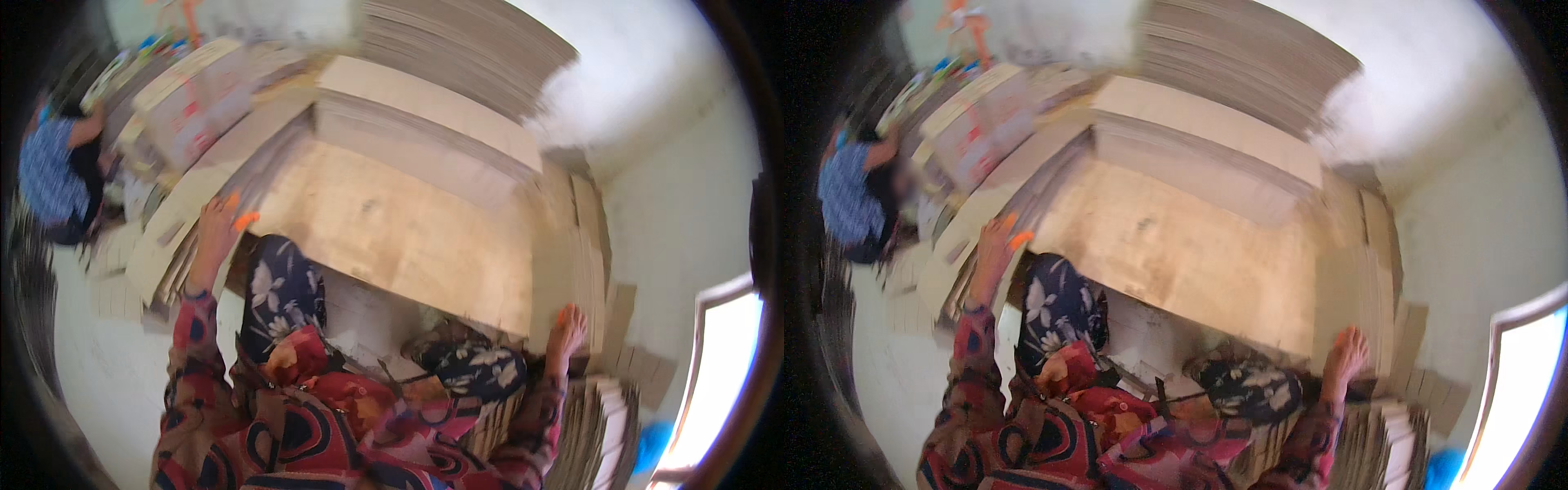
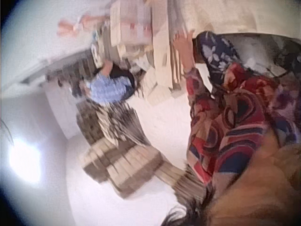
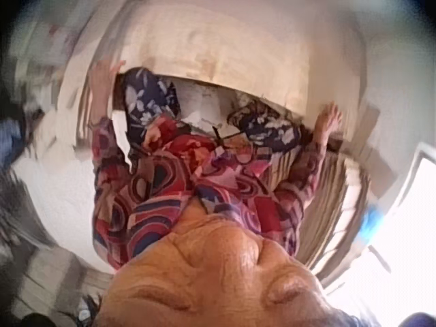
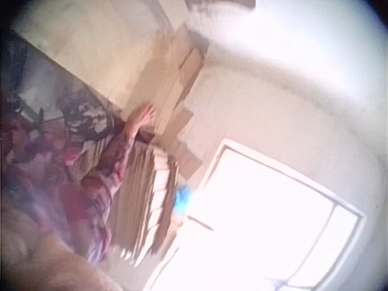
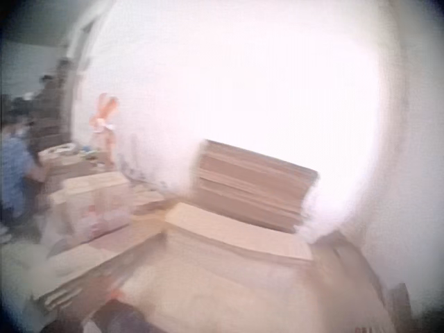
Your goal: The person folds flat cardboard sheets into box shapes using orange finger cots. They repeatedly pick up a sheet, fold the side flaps inward, and place the formed box onto a growing stack.
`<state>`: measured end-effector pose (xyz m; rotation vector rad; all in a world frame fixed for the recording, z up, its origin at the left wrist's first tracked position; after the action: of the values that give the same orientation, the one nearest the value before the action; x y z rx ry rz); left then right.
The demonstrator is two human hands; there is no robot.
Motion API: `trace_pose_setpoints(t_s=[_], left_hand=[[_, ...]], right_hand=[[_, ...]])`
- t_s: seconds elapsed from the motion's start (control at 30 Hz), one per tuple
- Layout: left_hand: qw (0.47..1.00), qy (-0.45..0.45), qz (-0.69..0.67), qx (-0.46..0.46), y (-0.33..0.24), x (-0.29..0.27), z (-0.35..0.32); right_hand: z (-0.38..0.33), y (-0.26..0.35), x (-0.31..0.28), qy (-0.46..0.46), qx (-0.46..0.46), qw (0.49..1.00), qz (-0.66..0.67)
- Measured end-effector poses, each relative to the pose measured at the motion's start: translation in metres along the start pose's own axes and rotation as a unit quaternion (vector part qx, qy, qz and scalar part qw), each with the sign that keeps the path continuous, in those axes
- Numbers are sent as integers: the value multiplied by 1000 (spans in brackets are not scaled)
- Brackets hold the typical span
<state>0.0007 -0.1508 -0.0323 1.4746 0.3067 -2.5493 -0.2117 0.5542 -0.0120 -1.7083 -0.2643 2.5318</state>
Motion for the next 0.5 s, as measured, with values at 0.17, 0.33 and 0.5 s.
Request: trace_pose_setpoints(t_s=[0.17, 0.33, 0.5], left_hand=[[985, 69, -143, 62, -106, 22, -16], [972, 153, -86, 159, -146, 41, -15], [972, 165, -88, 143, -149, 42, -12]], right_hand=[[14, -28, 14, -4, 82, 995, -49], [16, -42, 30, 60, 151, 986, -25], [22, -66, 61, 30, 103, 994, -11]])
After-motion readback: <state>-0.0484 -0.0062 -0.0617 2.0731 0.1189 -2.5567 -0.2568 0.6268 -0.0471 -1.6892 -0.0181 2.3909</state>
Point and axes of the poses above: each hand's wrist, its own z-axis towards the middle knuckle, its own x-axis out of the palm, y = z × x, the point moved 7 cm from there along z, towards the middle knuckle, and after that the axes turned 2 degrees about x, right-handed, at the moved point
